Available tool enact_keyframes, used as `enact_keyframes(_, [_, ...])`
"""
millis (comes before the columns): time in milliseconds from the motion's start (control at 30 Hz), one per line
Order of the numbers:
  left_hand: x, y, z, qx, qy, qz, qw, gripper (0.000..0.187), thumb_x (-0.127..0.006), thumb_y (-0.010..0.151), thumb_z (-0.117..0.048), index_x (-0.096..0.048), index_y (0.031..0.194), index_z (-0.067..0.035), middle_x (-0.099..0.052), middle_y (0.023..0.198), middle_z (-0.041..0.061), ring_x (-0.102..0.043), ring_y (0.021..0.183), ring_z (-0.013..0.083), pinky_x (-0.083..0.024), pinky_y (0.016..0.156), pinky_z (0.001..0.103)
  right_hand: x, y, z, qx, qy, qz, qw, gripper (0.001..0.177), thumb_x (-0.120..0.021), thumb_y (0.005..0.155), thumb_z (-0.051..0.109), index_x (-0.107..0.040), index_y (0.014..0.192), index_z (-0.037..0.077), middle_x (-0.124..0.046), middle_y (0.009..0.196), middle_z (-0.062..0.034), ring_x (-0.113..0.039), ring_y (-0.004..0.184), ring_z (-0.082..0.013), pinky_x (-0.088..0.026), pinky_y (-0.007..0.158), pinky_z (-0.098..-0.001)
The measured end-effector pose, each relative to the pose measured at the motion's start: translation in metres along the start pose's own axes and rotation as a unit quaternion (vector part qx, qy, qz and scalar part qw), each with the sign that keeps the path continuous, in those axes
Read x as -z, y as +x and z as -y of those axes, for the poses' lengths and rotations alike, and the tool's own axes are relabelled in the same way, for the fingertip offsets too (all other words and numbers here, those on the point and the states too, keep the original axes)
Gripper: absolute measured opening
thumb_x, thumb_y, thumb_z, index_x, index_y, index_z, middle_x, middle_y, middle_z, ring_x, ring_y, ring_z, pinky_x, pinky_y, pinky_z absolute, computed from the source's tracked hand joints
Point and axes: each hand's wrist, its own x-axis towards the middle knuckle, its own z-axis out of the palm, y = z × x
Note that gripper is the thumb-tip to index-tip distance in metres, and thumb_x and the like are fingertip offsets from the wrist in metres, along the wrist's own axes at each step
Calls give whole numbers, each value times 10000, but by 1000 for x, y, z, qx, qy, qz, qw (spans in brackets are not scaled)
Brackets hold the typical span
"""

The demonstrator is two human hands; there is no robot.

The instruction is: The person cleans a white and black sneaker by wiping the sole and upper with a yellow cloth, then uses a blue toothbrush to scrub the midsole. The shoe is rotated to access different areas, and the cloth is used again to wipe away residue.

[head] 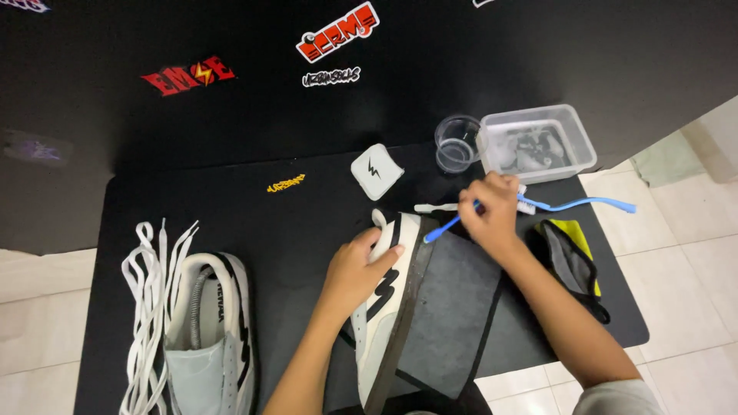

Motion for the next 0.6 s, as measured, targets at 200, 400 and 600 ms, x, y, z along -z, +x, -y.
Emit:
enact_keyframes(200, [3,-2,-7,7,-11,-3,1000,522,-703,857,-457,-699,1184,-50,-745,952,256,-690,1023,458,-553,844,504,-3,2,64,80,93,19,992,246,-661,876,277,-575,649,238,-555,661,10,-552,702,-233,-351,814,-427])
enact_keyframes(400, [6,-6,-11,-9,-6,-4,1000,474,-699,862,-471,-712,1114,-70,-738,926,252,-691,989,465,-551,805,502,0,8,39,51,70,6,996,236,-663,895,269,-578,681,217,-502,622,-9,-521,644,-255,-331,811,-423])
enact_keyframes(600, [1,-1,-6,-5,-13,-4,1000,496,-700,868,-456,-697,1139,-41,-739,949,261,-692,999,462,-555,815,507,-2,9,17,54,84,13,995,185,-668,911,235,-613,746,173,-559,668,-32,-547,670,-271,-350,819,-437])
